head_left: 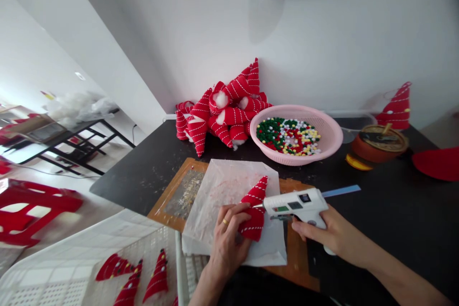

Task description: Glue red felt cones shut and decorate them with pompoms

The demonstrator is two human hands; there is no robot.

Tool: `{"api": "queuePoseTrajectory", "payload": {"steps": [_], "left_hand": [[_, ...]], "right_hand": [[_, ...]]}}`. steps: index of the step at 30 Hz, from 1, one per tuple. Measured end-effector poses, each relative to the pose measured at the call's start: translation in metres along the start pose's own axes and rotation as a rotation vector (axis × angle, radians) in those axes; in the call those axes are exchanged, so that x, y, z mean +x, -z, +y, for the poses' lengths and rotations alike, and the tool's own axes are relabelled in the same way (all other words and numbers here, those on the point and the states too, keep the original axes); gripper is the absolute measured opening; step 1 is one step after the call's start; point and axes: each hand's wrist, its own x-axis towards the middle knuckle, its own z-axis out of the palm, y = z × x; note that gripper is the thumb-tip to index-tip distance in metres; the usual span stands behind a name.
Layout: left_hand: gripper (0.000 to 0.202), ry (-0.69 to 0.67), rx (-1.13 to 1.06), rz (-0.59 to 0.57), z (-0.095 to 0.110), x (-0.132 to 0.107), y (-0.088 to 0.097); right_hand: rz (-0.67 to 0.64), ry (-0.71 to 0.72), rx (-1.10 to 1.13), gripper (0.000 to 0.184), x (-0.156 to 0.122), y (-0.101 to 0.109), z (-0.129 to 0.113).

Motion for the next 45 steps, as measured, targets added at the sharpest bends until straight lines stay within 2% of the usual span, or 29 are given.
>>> {"api": "queuePoseTrajectory", "payload": {"steps": [7, 10, 23, 29, 35, 45], "left_hand": [[0.018, 0.008, -0.017, 0.002, -0.001, -0.002, -0.001], [0.017, 0.012, -0.019, -0.002, -0.001, -0.002, -0.001], [0.014, 0.000, -0.018, 0.024, 0.000, 0.001, 0.000], [0.016, -0.003, -0.023, 0.016, 0.000, 0.002, -0.001], [0.015, -0.002, -0.027, 0.005, 0.001, 0.003, 0.000], [0.017, -0.006, -0.023, -0.003, 0.001, 0.004, 0.001]], "right_hand": [[0.039, -0.040, 0.230, 0.034, 0.006, 0.002, -0.003], [0.059, -0.027, 0.256, 0.036, 0.010, 0.005, -0.004], [0.083, 0.014, -0.105, 0.030, 0.012, -0.002, 0.009], [0.109, 0.087, -0.230, 0.025, 0.010, -0.002, 0.009], [0.091, 0.128, -0.260, 0.028, 0.007, -0.002, 0.009], [0.074, 0.135, -0.306, 0.022, 0.003, 0.001, 0.005]]}}
